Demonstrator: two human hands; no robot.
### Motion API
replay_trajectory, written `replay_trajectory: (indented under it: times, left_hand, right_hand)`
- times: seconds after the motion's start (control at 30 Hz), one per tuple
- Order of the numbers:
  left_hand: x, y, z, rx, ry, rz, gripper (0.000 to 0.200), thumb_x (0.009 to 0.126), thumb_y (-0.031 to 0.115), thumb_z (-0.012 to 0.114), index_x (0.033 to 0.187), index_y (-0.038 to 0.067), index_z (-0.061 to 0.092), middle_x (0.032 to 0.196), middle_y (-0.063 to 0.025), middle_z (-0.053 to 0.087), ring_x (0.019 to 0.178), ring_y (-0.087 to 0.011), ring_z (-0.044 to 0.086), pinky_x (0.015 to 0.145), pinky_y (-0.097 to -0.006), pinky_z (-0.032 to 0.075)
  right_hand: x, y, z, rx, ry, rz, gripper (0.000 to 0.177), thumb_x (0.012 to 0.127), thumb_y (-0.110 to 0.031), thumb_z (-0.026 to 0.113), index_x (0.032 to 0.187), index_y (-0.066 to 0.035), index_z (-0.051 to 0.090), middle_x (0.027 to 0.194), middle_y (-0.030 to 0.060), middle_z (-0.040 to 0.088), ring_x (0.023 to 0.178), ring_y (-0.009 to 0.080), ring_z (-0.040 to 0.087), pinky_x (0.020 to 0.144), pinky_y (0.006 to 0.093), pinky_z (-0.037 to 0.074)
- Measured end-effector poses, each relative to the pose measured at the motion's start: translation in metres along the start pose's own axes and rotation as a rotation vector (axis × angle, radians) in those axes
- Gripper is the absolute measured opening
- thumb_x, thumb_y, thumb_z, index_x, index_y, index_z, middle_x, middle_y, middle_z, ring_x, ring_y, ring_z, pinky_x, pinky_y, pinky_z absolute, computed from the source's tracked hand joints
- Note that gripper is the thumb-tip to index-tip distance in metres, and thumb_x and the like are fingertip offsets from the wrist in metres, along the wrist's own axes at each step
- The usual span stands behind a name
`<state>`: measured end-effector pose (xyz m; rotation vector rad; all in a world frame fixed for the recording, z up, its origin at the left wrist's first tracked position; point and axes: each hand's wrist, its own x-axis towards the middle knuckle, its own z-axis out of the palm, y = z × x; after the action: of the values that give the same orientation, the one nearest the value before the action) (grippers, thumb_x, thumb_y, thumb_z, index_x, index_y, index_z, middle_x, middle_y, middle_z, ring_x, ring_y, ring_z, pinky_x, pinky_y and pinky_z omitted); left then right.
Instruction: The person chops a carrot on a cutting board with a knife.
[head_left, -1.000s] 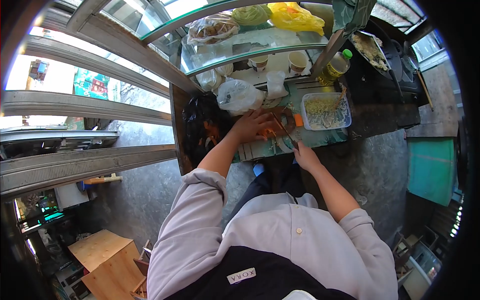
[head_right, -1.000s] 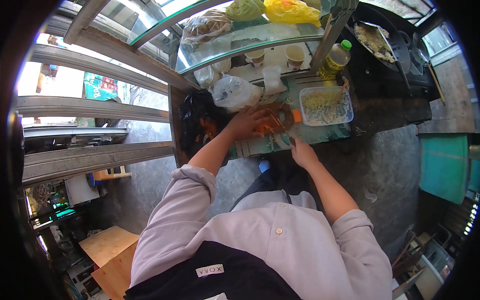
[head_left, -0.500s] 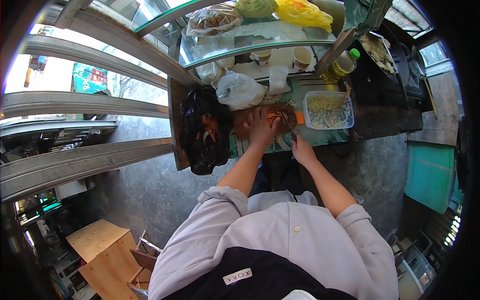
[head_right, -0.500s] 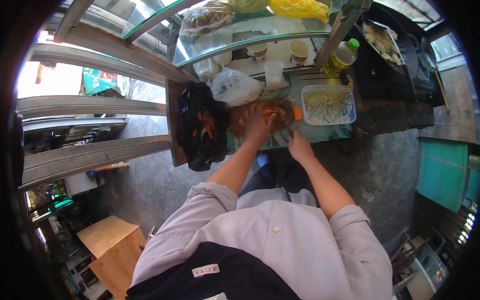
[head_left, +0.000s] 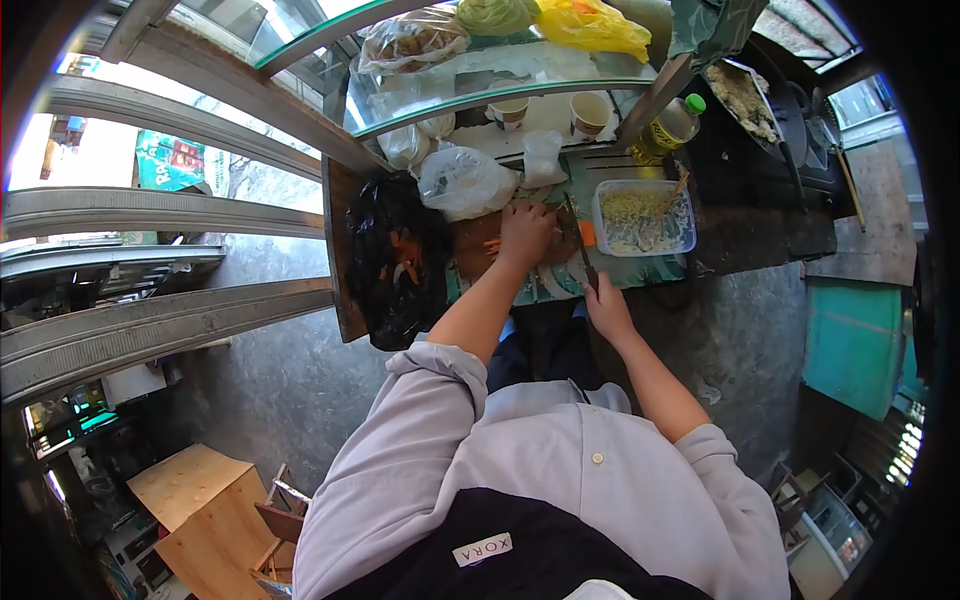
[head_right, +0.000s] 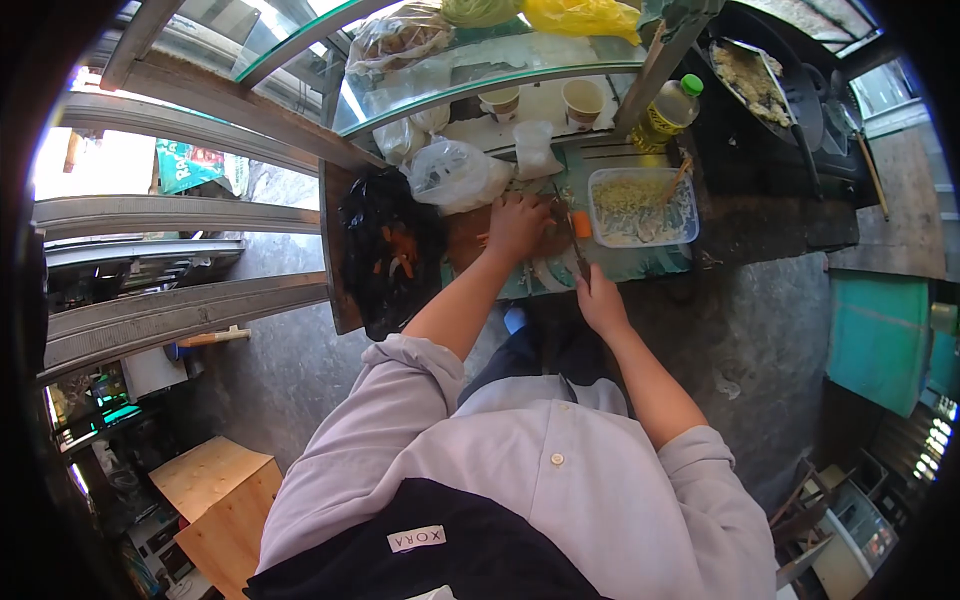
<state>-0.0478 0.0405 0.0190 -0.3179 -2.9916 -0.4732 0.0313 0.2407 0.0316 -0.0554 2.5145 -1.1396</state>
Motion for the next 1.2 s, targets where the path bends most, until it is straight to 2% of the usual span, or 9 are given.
replay_trajectory:
  times: [0.17,0.33,0.47,0.57,0.67,0.73,0.83,0.93,1.2]
  left_hand:
    - [0.0,0.004,-0.004,0.034,0.048,0.08,0.02,0.076,0.031,0.066,0.09,0.017,0.067,0.093,-0.0028,0.065,0.091,-0.0241,0.059,0.079,-0.0429,0.039]
    - [-0.01,-0.018,-0.031,-0.255,0.148,-0.14,0.017,0.077,0.026,0.069,0.09,0.016,0.067,0.084,-0.0033,0.068,0.086,-0.0251,0.061,0.078,-0.0421,0.041]
    - [-0.046,-0.052,-0.032,-0.411,0.059,-0.278,0.019,0.075,0.023,0.072,0.091,0.014,0.068,0.084,-0.0035,0.068,0.089,-0.0255,0.062,0.081,-0.041,0.041]
    - [-0.068,-0.057,-0.031,-0.4,-0.024,-0.271,0.019,0.075,0.025,0.073,0.09,0.015,0.068,0.09,-0.0019,0.066,0.094,-0.0242,0.058,0.08,-0.0405,0.041]
    - [-0.078,-0.056,-0.025,-0.291,0.137,-0.173,0.027,0.074,0.029,0.074,0.096,0.015,0.067,0.103,-0.0013,0.064,0.1,-0.0246,0.055,0.083,-0.0419,0.04]
    - [-0.081,-0.055,-0.028,-0.252,0.118,-0.143,0.042,0.071,0.035,0.076,0.108,0.018,0.064,0.121,-0.0016,0.057,0.111,-0.0257,0.05,0.087,-0.042,0.04]
    - [-0.084,-0.053,-0.028,-0.227,0.087,-0.145,0.06,0.07,0.039,0.076,0.124,0.021,0.056,0.131,-0.0004,0.05,0.122,-0.0276,0.043,0.097,-0.0437,0.035]
    - [-0.078,-0.051,-0.021,-0.179,0.067,-0.125,0.07,0.069,0.045,0.075,0.131,0.023,0.051,0.135,-0.0004,0.047,0.128,-0.0278,0.037,0.101,-0.0451,0.031]
    - [-0.061,-0.04,-0.008,-0.148,-0.001,-0.083,0.064,0.074,0.046,0.07,0.131,0.025,0.05,0.132,-0.0014,0.046,0.124,-0.0282,0.038,0.099,-0.0494,0.03]
  right_hand:
    - [-0.01,-0.005,-0.007,0.04,-0.01,0.051,0.026,0.093,-0.025,0.05,0.103,-0.001,0.046,0.089,0.0299,0.061,0.091,0.0487,0.057,0.074,0.0523,0.045]
    - [-0.007,0.001,0.001,0.04,-0.057,0.053,0.026,0.093,-0.024,0.05,0.104,-0.001,0.046,0.09,0.03,0.061,0.091,0.0486,0.057,0.075,0.0527,0.045]
    - [0.005,0.005,0.015,-0.045,-0.092,0.044,0.025,0.092,-0.021,0.049,0.104,0.001,0.046,0.089,0.0305,0.061,0.09,0.0483,0.057,0.076,0.0535,0.045]
    - [0.013,-0.006,0.02,-0.138,-0.151,0.122,0.025,0.092,-0.019,0.048,0.103,0.003,0.047,0.088,0.0309,0.061,0.088,0.0474,0.058,0.077,0.0542,0.045]
    - [0.015,-0.011,0.027,-0.184,-0.147,0.069,0.025,0.091,-0.018,0.048,0.104,0.003,0.047,0.086,0.0309,0.061,0.086,0.0469,0.059,0.077,0.0543,0.045]
    - [0.017,-0.01,0.031,-0.206,-0.156,0.059,0.025,0.091,-0.018,0.048,0.106,0.003,0.046,0.086,0.03,0.061,0.086,0.0469,0.059,0.076,0.0541,0.045]
    - [0.018,-0.025,0.027,-0.244,-0.193,0.063,0.026,0.091,-0.017,0.048,0.107,0.003,0.046,0.087,0.0291,0.062,0.086,0.0465,0.059,0.076,0.054,0.045]
    - [0.024,-0.028,0.025,-0.28,-0.224,0.051,0.026,0.091,-0.017,0.048,0.108,0.003,0.048,0.089,0.029,0.062,0.087,0.0458,0.059,0.077,0.054,0.045]
    - [0.026,-0.023,0.022,-0.263,-0.148,0.104,0.026,0.091,-0.018,0.047,0.108,0.002,0.047,0.092,0.0295,0.062,0.089,0.0456,0.059,0.078,0.0534,0.046]
